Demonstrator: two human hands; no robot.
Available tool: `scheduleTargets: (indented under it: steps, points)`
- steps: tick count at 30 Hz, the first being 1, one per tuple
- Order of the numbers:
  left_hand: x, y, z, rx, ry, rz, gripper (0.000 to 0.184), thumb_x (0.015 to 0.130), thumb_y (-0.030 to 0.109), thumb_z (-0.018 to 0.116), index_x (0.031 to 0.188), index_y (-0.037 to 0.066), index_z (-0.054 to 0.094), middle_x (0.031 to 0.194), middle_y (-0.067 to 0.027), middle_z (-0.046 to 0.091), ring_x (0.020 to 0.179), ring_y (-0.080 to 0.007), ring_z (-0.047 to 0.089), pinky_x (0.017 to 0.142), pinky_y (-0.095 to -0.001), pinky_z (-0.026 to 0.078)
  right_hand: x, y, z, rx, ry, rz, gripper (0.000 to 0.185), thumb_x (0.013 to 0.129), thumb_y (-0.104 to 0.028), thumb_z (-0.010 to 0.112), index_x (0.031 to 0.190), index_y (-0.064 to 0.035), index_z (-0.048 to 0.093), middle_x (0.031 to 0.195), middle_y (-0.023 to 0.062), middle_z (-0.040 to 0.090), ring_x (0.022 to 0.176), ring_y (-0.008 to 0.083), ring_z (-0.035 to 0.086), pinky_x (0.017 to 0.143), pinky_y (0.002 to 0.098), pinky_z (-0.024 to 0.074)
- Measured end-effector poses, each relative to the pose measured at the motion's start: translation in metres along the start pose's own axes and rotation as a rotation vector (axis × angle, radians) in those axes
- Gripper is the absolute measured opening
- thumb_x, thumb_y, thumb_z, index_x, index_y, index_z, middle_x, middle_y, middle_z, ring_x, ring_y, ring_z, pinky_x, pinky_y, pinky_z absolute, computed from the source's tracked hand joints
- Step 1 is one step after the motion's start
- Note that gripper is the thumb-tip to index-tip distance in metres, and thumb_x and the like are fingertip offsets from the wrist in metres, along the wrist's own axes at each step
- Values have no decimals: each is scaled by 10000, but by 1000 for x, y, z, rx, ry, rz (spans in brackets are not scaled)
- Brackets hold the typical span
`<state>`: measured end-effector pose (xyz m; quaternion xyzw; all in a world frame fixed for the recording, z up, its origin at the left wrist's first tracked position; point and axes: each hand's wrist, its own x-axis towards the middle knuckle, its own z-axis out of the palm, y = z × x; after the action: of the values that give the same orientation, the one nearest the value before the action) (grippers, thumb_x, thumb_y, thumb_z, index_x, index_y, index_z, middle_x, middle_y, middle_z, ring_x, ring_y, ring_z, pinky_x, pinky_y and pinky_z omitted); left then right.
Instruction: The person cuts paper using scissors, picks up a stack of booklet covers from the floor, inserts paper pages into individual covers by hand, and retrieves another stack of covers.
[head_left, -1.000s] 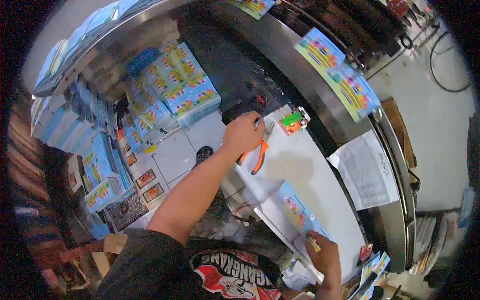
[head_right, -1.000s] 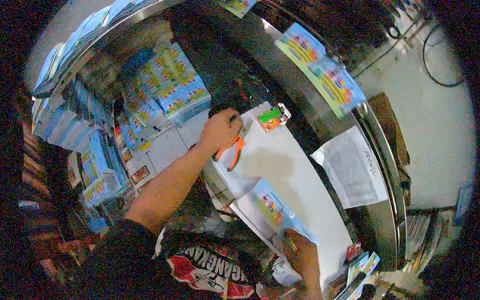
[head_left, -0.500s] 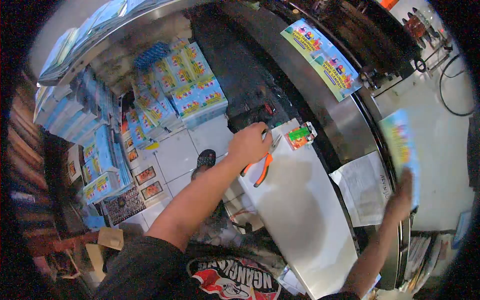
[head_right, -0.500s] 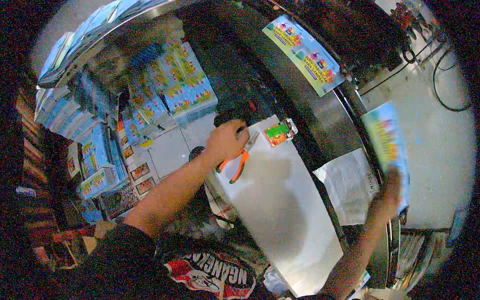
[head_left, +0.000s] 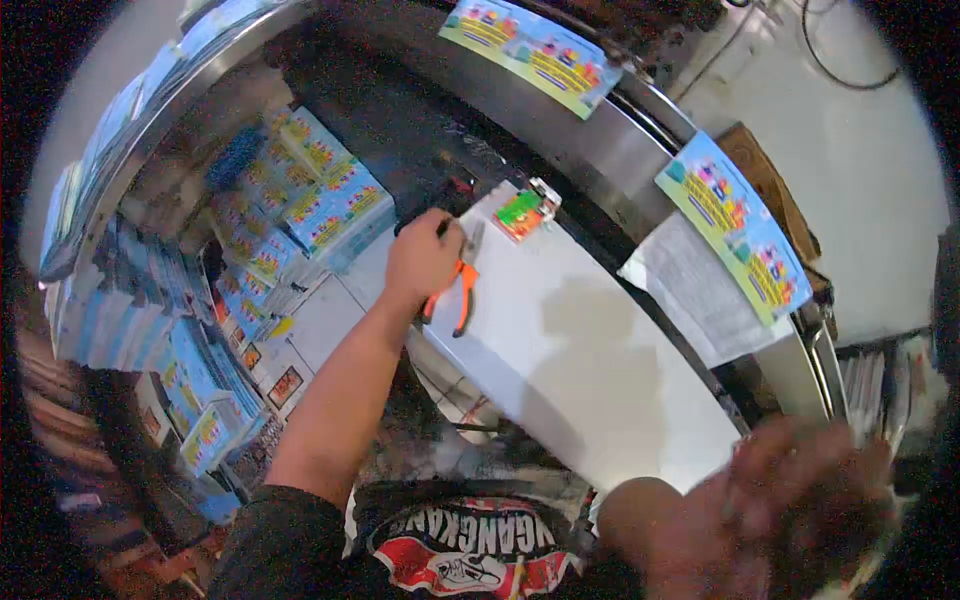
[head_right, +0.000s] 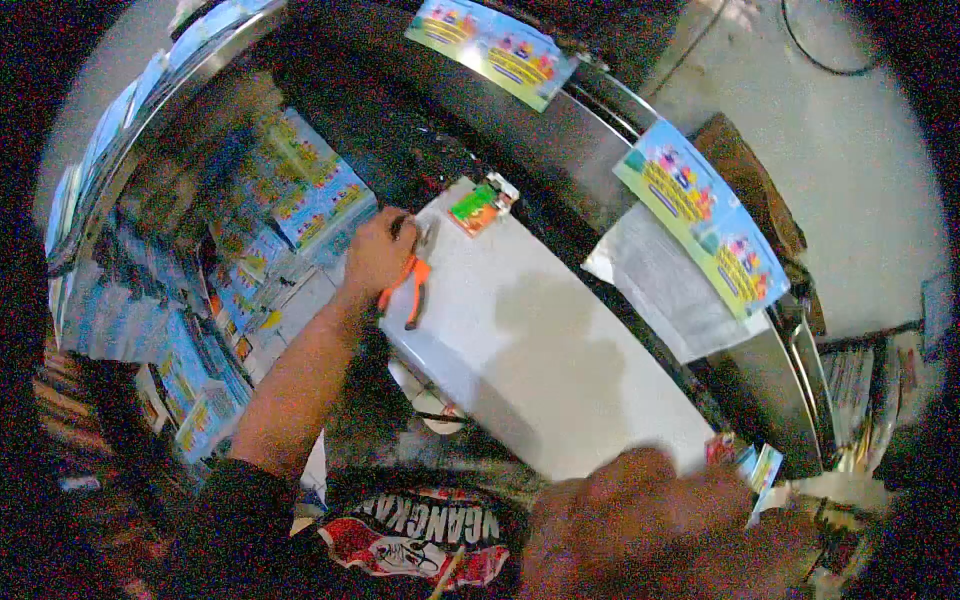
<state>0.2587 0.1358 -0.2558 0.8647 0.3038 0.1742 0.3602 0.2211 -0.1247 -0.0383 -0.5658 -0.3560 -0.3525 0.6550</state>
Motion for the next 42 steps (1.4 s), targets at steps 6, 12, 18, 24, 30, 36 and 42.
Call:
scheduleTargets:
  steps: [6,12,18,24,30,36,42]
  points:
    - [2,0,-4,-15,39,-35,351,885,330,558,1056,49,679,1060,-214,681,981,-399,647,872,-465,506,-38,-2,-24,27,-76,-127,215,824,-64,605,979,-53,457,913,97,470,825,198,487,740,326,430]
    - [3,-9,-1,10,16,-16,372,889,331,549,1090,40,665,1066,-225,674,984,-393,648,876,-468,506,-95,73,-83,-487,-690,692,336,786,-1,631,1087,-10,483,1016,138,506,985,259,510,903,395,424]
    - [5,-10,0,44,42,-4,356,896,330,553,1096,55,659,1090,-194,671,976,-377,655,863,-466,516,-163,143,-132,-859,-906,435,560,793,-104,720,1287,18,487,1368,258,483,1280,436,438,1089,511,344]
    - [5,-11,1,36,-2,-11,363,906,339,550,1107,54,652,1106,-181,668,971,-380,655,855,-469,519,-174,150,-134,-972,-896,358,572,806,-217,748,1276,-8,499,1404,259,467,1285,449,437,1072,548,345]
    - [7,-10,1,25,21,3,392,909,364,554,1091,33,655,1067,-195,672,963,-390,654,850,-474,518,-173,151,-134,-963,-895,306,550,805,-232,749,1248,-11,510,1391,254,475,1286,436,434,1068,549,341]
    - [7,-7,-1,17,34,-3,457,918,441,539,1057,23,660,1031,-206,680,955,-401,655,845,-482,515,-173,150,-132,-1001,-891,291,530,796,-221,748,1226,0,530,1392,243,477,1287,431,432,1068,548,339]
    - [2,-10,-11,-228,96,-17,448,937,449,564,1031,21,658,998,-210,692,934,-372,678,824,-448,528,-175,143,-129,-1005,-869,320,507,812,-201,712,1237,12,537,1385,234,486,1290,424,434,1083,538,327]
